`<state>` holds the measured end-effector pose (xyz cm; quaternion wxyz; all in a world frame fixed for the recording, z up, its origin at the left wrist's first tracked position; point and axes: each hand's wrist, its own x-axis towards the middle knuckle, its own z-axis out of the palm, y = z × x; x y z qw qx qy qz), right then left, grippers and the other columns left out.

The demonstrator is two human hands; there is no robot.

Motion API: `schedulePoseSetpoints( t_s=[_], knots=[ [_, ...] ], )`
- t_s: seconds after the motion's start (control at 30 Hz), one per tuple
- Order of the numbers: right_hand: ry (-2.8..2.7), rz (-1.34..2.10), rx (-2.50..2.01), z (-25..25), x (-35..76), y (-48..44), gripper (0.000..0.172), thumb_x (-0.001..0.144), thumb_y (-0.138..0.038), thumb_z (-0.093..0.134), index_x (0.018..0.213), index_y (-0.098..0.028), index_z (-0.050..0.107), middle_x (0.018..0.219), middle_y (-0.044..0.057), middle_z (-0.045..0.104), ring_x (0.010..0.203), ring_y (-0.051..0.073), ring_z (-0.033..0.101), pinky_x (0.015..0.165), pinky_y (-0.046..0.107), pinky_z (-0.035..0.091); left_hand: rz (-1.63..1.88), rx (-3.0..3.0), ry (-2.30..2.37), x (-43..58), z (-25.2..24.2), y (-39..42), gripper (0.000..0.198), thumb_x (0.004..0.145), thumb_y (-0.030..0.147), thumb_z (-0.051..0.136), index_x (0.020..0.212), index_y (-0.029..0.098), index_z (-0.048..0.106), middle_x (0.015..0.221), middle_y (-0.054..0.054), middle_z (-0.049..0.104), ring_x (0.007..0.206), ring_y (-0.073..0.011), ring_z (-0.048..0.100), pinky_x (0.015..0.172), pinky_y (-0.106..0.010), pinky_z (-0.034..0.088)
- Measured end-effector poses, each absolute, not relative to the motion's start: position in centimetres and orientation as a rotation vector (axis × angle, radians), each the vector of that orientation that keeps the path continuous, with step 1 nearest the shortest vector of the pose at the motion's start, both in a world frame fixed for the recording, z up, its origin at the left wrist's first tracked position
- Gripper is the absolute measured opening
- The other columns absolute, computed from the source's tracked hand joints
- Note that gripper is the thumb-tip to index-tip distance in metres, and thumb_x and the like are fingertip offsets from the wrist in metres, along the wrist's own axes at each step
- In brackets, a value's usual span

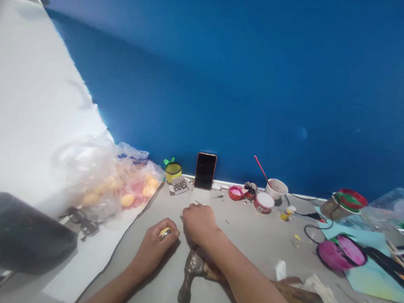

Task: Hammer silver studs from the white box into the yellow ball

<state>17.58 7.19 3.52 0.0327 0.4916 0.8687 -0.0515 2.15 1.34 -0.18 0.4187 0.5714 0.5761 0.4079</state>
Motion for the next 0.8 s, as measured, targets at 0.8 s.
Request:
schedulePoseSetpoints(
  t_s=[0.8],
  knots=[
    [3.216,-0.216,1.358,2.5,17.1,5.8,0.016,0.096,-0.023,0.053,0.088,-0.017,0.064,0.086,0.007,0.071,0.077,0.018,0.060,0.068,0.031,0.031,1.155,0.884,1.116,1.1,-1.5,2.1,0.045,0.078,0.057,0.076,0.071,0.016,0.058,0.046,0.006,0.043,0.042,-0.0066,0.034,0.045,-0.022,0.024]
  ],
)
